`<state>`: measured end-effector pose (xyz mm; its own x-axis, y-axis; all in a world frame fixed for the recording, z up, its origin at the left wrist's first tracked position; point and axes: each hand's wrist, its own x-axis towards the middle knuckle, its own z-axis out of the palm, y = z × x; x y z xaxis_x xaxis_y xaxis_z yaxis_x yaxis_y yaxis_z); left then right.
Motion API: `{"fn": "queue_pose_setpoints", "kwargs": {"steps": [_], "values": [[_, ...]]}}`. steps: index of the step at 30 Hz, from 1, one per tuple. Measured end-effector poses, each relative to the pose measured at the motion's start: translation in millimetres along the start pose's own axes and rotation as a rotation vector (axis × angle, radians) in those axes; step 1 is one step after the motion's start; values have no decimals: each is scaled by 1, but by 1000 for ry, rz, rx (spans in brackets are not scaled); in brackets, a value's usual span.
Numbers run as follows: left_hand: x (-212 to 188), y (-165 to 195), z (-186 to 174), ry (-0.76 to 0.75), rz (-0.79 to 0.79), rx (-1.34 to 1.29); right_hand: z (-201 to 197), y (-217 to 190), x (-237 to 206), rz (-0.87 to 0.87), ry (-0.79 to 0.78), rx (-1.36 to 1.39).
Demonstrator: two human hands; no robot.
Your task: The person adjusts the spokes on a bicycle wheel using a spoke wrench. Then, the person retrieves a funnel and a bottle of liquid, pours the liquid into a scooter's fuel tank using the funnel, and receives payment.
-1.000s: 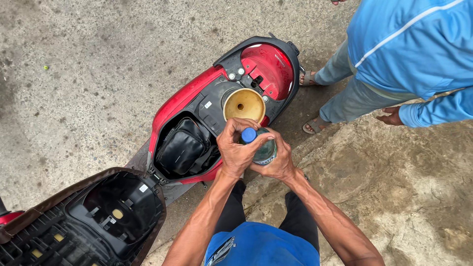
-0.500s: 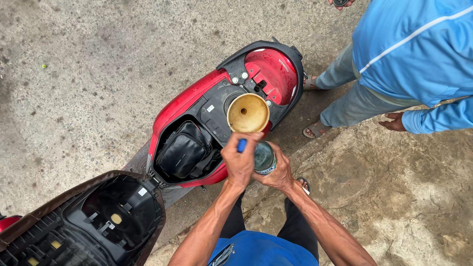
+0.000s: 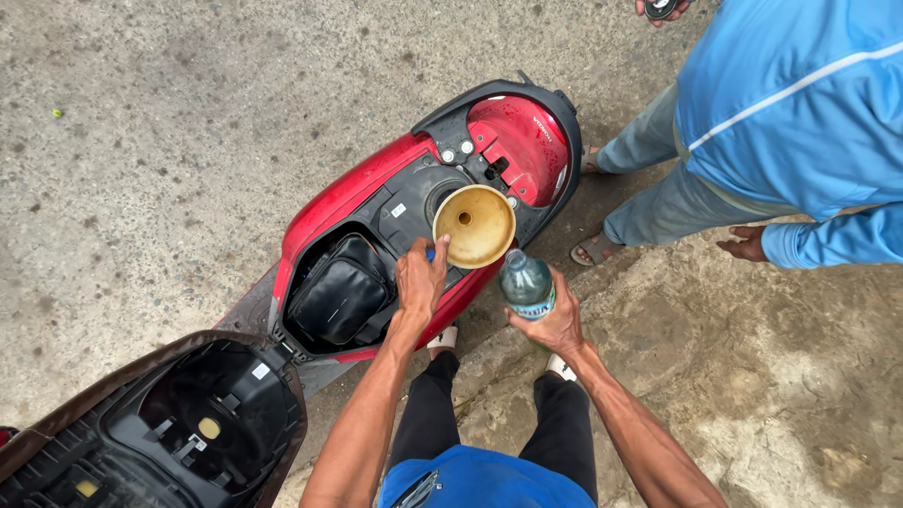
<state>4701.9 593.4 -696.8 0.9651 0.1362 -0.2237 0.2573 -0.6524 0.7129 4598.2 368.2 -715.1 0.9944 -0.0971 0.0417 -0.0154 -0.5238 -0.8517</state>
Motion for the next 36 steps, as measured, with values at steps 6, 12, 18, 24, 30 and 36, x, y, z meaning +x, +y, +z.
{"fn": "queue_pose_setpoints", "kwargs": {"steps": [6,12,18,24,30,36], "values": [[26,9,1,-2,45,36,-8,18,18,26,-38,-93],[44,11,-3,-5,76,57,-12,23,37,108,-99,-212],[49,9,-4,-25,72,45,-16,11,52,142,-175,-313],[49,8,-7,-33,55,14,-31,-12,59,203,-274,-445],[50,9,-11,-40,29,26,-36,-21,64,200,-320,-516],[50,9,-14,-39,18,-7,-35,-19,66,210,-356,-522]]}}
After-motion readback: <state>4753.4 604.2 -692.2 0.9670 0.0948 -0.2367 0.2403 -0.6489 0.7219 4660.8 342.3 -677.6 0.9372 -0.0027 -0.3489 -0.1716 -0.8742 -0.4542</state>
